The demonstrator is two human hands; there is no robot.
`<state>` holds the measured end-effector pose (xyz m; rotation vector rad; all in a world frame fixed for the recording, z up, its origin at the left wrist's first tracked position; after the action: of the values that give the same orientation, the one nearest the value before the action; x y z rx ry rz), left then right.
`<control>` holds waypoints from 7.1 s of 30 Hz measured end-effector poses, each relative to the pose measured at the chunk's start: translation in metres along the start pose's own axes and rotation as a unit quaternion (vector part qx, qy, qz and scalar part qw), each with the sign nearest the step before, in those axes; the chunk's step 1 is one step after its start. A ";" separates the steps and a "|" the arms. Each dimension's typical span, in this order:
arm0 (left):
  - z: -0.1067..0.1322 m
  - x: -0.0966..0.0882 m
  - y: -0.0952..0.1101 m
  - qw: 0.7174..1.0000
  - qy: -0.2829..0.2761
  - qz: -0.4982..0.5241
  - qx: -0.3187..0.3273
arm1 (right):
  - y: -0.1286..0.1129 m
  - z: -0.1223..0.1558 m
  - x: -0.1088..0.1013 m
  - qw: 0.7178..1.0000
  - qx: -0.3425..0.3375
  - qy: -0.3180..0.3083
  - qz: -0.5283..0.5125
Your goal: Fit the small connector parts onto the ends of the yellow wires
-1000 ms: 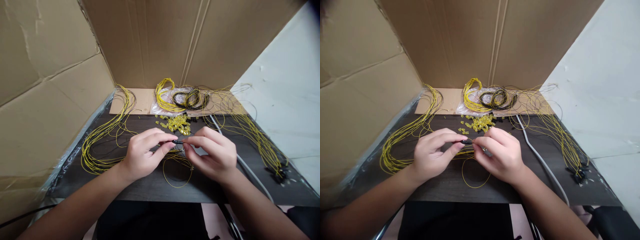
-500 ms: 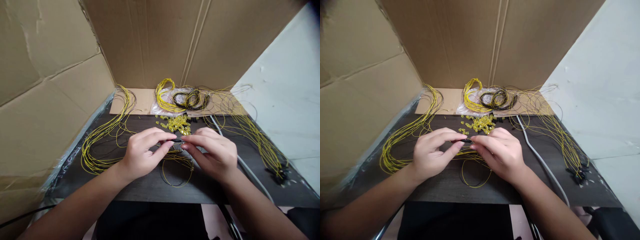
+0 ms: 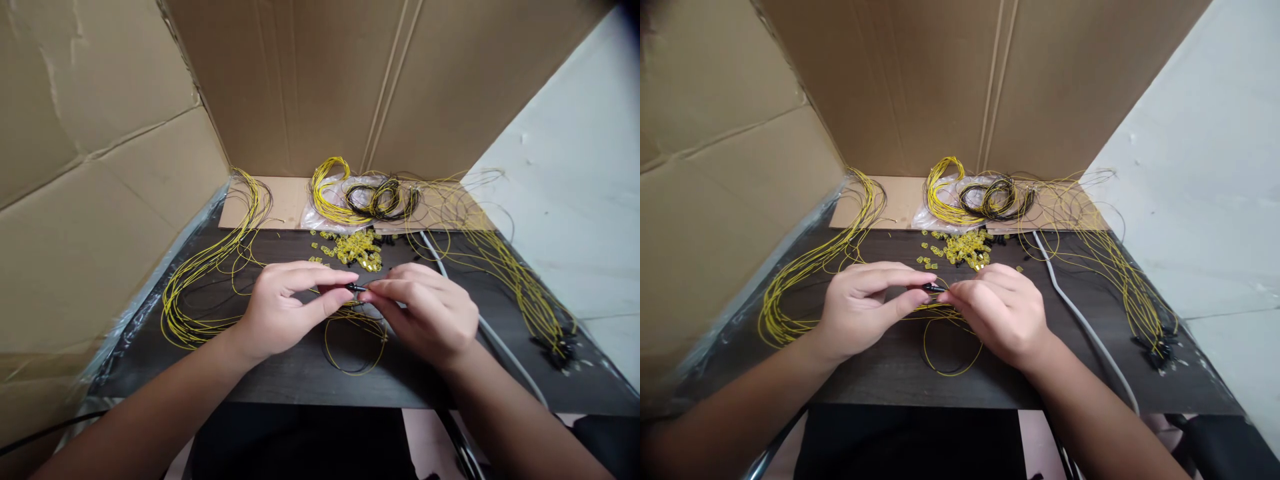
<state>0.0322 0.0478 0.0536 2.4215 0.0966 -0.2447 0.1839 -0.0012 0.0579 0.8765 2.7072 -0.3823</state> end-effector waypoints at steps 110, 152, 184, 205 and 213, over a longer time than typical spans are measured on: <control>0.011 0.010 -0.026 0.944 0.009 0.238 -0.230 | -0.001 -0.006 0.003 0.991 0.133 -0.001 -0.023; 0.002 0.003 -0.024 0.991 -0.041 -0.127 0.018 | 0.012 0.011 0.004 0.969 0.225 0.027 -0.096; 0.005 0.010 -0.038 0.964 -0.127 -0.224 0.068 | 0.044 0.038 0.031 0.883 0.439 -0.013 -0.164; 0.007 0.007 0.003 0.980 -0.062 -0.125 0.144 | 0.034 0.034 0.034 0.912 0.373 -0.074 -0.156; 0.009 0.013 -0.004 0.985 -0.083 -0.113 0.105 | 0.014 0.024 0.032 0.984 0.157 -0.070 -0.049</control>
<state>0.0435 0.0452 0.0420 2.5870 0.2841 -0.5847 0.1712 0.0191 0.0229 0.7611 2.6044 -0.8784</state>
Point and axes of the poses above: each hand's wrist, its own z-axis away from the middle knuckle, its own x-axis out of the palm, y = z × x, the point moved 8 cm from there along -z, towards the middle knuckle, and after that the axes turned 15 degrees about y, right-handed, at the moved point
